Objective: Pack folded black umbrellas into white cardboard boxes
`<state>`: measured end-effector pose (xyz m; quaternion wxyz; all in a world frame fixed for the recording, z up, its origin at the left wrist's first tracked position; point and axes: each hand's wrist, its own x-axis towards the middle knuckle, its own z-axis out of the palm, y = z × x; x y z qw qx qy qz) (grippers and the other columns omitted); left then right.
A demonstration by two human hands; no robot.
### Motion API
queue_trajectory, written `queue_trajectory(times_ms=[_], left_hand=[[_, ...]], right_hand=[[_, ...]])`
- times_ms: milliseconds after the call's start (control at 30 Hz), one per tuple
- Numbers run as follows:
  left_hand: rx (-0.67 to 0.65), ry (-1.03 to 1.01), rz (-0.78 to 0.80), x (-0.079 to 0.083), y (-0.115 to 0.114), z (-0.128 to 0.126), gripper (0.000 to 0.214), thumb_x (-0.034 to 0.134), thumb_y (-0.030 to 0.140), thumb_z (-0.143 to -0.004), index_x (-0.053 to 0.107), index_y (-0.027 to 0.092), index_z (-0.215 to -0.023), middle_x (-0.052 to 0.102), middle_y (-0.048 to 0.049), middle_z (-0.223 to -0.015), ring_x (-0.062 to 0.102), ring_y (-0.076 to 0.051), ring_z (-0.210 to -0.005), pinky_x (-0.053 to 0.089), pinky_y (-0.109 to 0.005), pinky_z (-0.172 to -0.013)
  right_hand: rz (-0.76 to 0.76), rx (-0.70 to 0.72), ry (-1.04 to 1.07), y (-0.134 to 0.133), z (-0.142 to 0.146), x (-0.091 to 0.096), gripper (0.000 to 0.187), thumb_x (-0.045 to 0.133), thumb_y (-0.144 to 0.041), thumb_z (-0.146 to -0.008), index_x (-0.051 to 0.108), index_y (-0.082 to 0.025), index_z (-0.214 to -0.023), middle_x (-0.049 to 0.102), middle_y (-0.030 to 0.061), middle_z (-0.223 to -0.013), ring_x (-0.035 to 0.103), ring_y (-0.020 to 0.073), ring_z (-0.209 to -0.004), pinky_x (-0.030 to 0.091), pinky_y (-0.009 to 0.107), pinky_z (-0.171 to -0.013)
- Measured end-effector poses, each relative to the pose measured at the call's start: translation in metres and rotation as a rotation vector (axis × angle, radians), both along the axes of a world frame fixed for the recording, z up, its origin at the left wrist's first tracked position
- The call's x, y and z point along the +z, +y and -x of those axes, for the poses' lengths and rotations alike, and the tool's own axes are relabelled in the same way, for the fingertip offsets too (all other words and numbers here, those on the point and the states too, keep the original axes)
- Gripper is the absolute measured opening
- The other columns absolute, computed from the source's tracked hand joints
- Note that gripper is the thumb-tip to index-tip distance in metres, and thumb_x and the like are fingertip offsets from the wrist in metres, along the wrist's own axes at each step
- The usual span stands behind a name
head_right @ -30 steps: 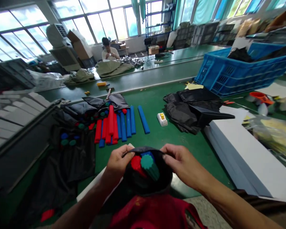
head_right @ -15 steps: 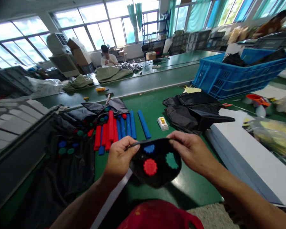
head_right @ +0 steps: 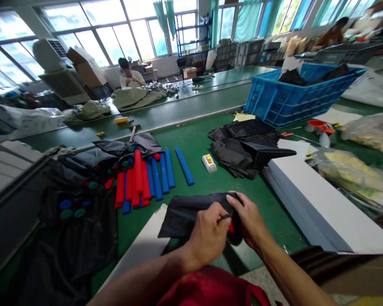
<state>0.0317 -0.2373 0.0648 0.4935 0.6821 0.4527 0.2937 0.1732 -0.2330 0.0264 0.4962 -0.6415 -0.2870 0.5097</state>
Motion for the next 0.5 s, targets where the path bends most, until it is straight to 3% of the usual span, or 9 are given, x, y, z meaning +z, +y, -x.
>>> queue_trajectory(times_ms=[133, 167, 200, 267, 367, 433, 500], left_hand=[[-0.526, -0.020, 0.040, -0.029, -0.011, -0.018, 0.010, 0.057, 0.025, -0.082, 0.066, 0.021, -0.080, 0.067, -0.0018, -0.072, 0.059, -0.015, -0.064, 0.039, -0.024, -0.060], [-0.582, -0.022, 0.058, -0.037, -0.008, -0.014, 0.009, 0.060, 0.027, -0.081, 0.067, 0.022, -0.081, 0.066, -0.0014, -0.071, 0.059, -0.015, -0.064, 0.040, -0.024, -0.060], [-0.549, -0.014, 0.069, -0.045, -0.002, -0.005, 0.010, 0.061, 0.029, -0.080, 0.068, 0.022, -0.082, 0.066, -0.0013, -0.071, 0.059, -0.016, -0.063, 0.041, -0.024, -0.061], [-0.226, 0.029, 0.066, -0.063, 0.015, 0.025, 0.015, 0.062, 0.032, -0.079, 0.068, 0.021, -0.087, 0.066, -0.0030, -0.076, 0.059, -0.017, -0.068, 0.043, -0.026, -0.067], [0.430, 0.097, 0.035, -0.093, 0.045, 0.083, 0.027, 0.068, 0.030, -0.074, 0.064, 0.020, -0.098, 0.062, -0.0088, -0.100, 0.059, -0.023, -0.095, 0.043, -0.032, -0.089], [0.626, 0.106, 0.149, -0.113, 0.056, 0.113, 0.046, 0.074, 0.029, -0.068, 0.059, 0.018, -0.110, 0.055, -0.0127, -0.120, 0.054, -0.028, -0.113, 0.039, -0.034, -0.098], [0.631, -0.003, 0.381, -0.133, 0.059, 0.128, 0.062, 0.081, 0.026, -0.059, 0.055, 0.017, -0.115, 0.053, -0.0137, -0.126, 0.049, -0.029, -0.123, 0.037, -0.033, -0.101]], right_hand=[[-0.136, 0.130, -0.188, -0.002, -0.049, -0.055, 0.043, 0.060, -0.056, -0.074, 0.071, -0.018, -0.092, 0.064, 0.0088, -0.125, 0.053, 0.0296, -0.121, 0.038, 0.037, -0.106], [-0.093, 0.132, -0.209, -0.004, -0.059, -0.072, 0.044, 0.060, -0.056, -0.073, 0.072, -0.019, -0.093, 0.063, 0.0085, -0.126, 0.052, 0.0293, -0.122, 0.035, 0.037, -0.109], [-0.027, 0.092, -0.219, -0.006, -0.067, -0.089, 0.045, 0.062, -0.056, -0.071, 0.072, -0.019, -0.098, 0.064, 0.0088, -0.125, 0.053, 0.0293, -0.121, 0.034, 0.039, -0.109], [0.110, -0.058, -0.239, -0.014, -0.076, -0.120, 0.049, 0.068, -0.053, -0.065, 0.070, -0.019, -0.101, 0.067, 0.0111, -0.118, 0.055, 0.0310, -0.119, 0.036, 0.041, -0.108], [0.186, -0.188, -0.230, -0.026, -0.081, -0.148, 0.046, 0.070, -0.053, -0.060, 0.071, -0.017, -0.089, 0.071, 0.0121, -0.105, 0.059, 0.0326, -0.113, 0.044, 0.041, -0.101], [0.177, -0.193, -0.165, -0.033, -0.084, -0.154, 0.043, 0.066, -0.055, -0.062, 0.071, -0.017, -0.082, 0.074, 0.0103, -0.095, 0.065, 0.0308, -0.101, 0.051, 0.038, -0.090], [0.175, -0.186, -0.077, -0.041, -0.089, -0.153, 0.040, 0.066, -0.053, -0.061, 0.071, -0.017, -0.079, 0.074, 0.0104, -0.088, 0.068, 0.0296, -0.091, 0.055, 0.036, -0.080]])
